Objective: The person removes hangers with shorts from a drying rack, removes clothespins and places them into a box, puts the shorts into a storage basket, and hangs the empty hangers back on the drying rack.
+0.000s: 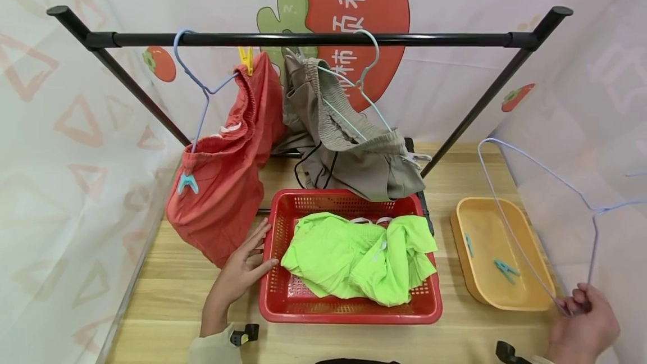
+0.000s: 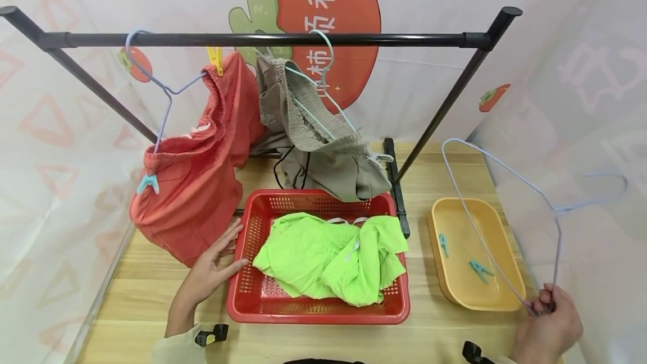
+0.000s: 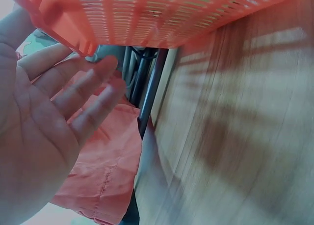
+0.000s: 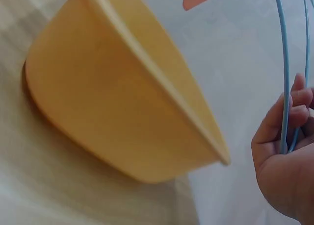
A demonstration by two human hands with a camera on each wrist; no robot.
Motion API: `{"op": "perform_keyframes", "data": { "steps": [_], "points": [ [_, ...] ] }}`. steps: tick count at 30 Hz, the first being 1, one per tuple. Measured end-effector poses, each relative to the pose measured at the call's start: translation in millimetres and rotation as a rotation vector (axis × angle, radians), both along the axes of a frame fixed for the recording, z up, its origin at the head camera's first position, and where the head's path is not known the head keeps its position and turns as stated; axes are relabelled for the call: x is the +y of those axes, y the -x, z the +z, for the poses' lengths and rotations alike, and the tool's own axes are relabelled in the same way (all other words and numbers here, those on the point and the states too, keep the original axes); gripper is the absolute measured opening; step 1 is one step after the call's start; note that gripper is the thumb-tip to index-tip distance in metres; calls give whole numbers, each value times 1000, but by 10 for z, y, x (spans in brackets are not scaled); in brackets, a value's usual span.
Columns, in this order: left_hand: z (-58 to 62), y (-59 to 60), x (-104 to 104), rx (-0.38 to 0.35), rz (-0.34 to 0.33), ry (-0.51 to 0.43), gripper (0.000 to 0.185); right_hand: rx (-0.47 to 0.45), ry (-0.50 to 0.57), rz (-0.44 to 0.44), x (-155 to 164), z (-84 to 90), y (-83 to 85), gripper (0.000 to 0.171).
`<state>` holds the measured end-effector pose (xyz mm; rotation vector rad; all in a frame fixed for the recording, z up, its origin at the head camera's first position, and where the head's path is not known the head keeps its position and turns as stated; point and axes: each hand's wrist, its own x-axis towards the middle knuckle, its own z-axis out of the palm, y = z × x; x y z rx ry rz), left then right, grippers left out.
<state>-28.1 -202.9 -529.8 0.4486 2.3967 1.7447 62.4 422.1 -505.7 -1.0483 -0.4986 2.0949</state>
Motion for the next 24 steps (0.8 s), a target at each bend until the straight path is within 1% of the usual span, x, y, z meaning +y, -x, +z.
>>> {"op": "perform_keyframes", "data": {
  "steps": [1, 3, 6, 9, 13, 15, 18, 20, 22, 24],
  "points": [
    [-5, -1, 1, -14, 5, -22, 76, -54, -9, -9, 16, -7, -8, 11],
    [-22, -2, 6, -38, 9, -71, 76, -154, -61, -7, 23, -33, -31, 15],
    [-44, -4, 16, -56, 18, -119, 77, -264, -137, 16, 26, -74, -69, 21],
    [-56, -12, 21, -62, 29, -141, 78, -327, -164, 41, 33, -101, -84, 25],
    [-62, -9, 39, -56, 35, -157, 78, -371, -143, 52, 59, -106, -88, 28],
    [-63, -4, 42, -55, 37, -164, 78, -384, -150, 52, 55, -105, -79, 28],
    [-70, -1, 48, -56, 38, -165, 77, -351, -159, 19, 33, -85, -57, 24],
    [-75, -2, 52, -62, 41, -170, 77, -293, -186, -16, -6, -63, -34, 21],
    [-79, -12, 57, -72, 46, -182, 77, -190, -215, -55, -61, -31, 2, 19],
    [-87, -19, 61, -85, 51, -206, 77, -87, -249, -75, -135, 10, 51, 18]
  ]
}}
